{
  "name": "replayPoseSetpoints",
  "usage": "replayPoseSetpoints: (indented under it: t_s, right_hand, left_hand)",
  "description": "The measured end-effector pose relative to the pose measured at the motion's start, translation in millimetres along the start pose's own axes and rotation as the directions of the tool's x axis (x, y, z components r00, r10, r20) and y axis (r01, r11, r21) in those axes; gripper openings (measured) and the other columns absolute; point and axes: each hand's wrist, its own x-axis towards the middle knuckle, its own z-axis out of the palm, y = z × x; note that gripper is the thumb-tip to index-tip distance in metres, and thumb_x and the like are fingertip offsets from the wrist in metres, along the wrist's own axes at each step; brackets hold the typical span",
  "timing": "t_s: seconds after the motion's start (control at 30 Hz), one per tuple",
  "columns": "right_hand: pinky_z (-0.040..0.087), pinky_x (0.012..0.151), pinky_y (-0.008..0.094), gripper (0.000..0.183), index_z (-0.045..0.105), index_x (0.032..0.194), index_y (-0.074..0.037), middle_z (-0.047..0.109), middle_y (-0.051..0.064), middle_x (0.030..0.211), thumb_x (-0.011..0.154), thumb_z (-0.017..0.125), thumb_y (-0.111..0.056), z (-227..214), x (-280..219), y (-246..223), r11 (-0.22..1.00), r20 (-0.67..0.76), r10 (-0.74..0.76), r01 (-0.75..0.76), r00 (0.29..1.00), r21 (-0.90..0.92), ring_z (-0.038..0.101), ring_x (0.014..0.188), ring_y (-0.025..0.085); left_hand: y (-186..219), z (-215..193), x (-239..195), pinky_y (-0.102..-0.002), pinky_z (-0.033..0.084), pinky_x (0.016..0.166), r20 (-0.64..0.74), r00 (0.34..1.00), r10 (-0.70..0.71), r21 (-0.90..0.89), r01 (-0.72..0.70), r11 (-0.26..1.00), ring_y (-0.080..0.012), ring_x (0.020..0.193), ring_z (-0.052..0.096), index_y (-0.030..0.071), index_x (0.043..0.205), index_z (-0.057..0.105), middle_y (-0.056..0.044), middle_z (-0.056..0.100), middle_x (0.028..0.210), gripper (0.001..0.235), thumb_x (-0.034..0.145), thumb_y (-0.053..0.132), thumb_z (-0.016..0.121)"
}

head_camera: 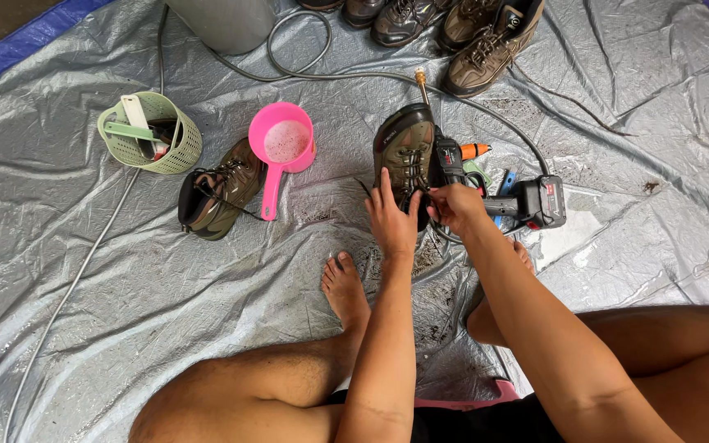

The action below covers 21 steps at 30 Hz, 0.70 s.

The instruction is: The person unties the laces of a hiking boot and then uses a power drill with a brush attachment to scrub the exterior of the shoe. They rotate the boot to clean different sides and then repeat the process on a second boot.

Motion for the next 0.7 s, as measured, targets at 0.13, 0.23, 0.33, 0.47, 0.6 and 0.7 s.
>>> replayPoseSetpoints:
  t_s: [0.13,0.23,0.33,0.47,0.6,0.7]
  right_hand:
    - [0.073,0.073,0.052,0.014,0.078,0.102,0.008,0.061,0.012,0.068,0.091,0.073,0.000,3,-39,-14,0.989,-0.030,-0.079,0.075,0.996,-0.128,0.067,0.057,0.019]
    - [0.075,0.067,0.053,0.015,0.080,0.099,0.008,0.068,0.018,0.073,0.094,0.067,0.001,9,-50,-15,0.969,-0.007,-0.171,0.167,0.985,-0.181,0.072,0.062,0.023]
    - [0.073,0.069,0.054,0.018,0.080,0.097,0.006,0.071,0.022,0.077,0.093,0.063,0.002,16,-52,-7,0.946,-0.016,-0.231,0.220,0.973,-0.239,0.078,0.067,0.032]
    - [0.070,0.070,0.051,0.013,0.082,0.098,0.002,0.070,0.022,0.081,0.091,0.071,-0.001,25,-59,-3,0.856,0.052,-0.343,0.335,0.938,-0.394,0.074,0.075,0.030]
    - [0.064,0.076,0.047,0.011,0.086,0.104,-0.008,0.077,0.016,0.086,0.096,0.078,-0.009,24,-70,-3,0.604,0.185,-0.491,0.485,0.852,-0.632,0.078,0.086,0.033]
    - [0.062,0.082,0.052,0.012,0.084,0.106,-0.003,0.078,0.022,0.089,0.096,0.079,-0.004,29,-113,-16,0.468,0.317,-0.548,0.598,0.774,-0.651,0.078,0.091,0.042]
  left_hand:
    - [3,6,-7,-0.048,0.066,0.078,0.022,1.000,-0.009,0.026,0.008,1.000,-0.0292,0.109,0.060,0.018,0.166,0.043,-0.007,0.055,0.119,0.084,0.099,0.058,0.073]
    - [3,8,-8,-0.047,0.065,0.080,0.013,1.000,-0.012,0.076,0.011,0.997,-0.0279,0.112,0.059,0.019,0.167,0.041,-0.006,0.055,0.120,0.088,0.097,0.061,0.073]
    - [1,5,-9,-0.044,0.063,0.081,0.024,0.999,-0.044,0.090,0.041,0.995,-0.0263,0.113,0.059,0.018,0.168,0.039,-0.006,0.056,0.121,0.086,0.099,0.055,0.074]
    - [-2,4,-6,-0.051,0.062,0.078,-0.035,0.997,-0.069,0.073,0.071,0.995,-0.0295,0.109,0.061,0.017,0.165,0.043,-0.006,0.060,0.119,0.093,0.087,0.046,0.084]
    - [-5,9,-5,-0.053,0.060,0.079,-0.039,0.992,-0.116,0.059,0.118,0.991,-0.0287,0.110,0.061,0.019,0.164,0.044,-0.003,0.062,0.121,0.095,0.083,0.047,0.085]
    - [-8,11,-7,-0.054,0.061,0.080,-0.043,0.991,-0.130,0.081,0.133,0.988,-0.0286,0.111,0.061,0.020,0.165,0.043,-0.003,0.062,0.121,0.096,0.083,0.045,0.087]
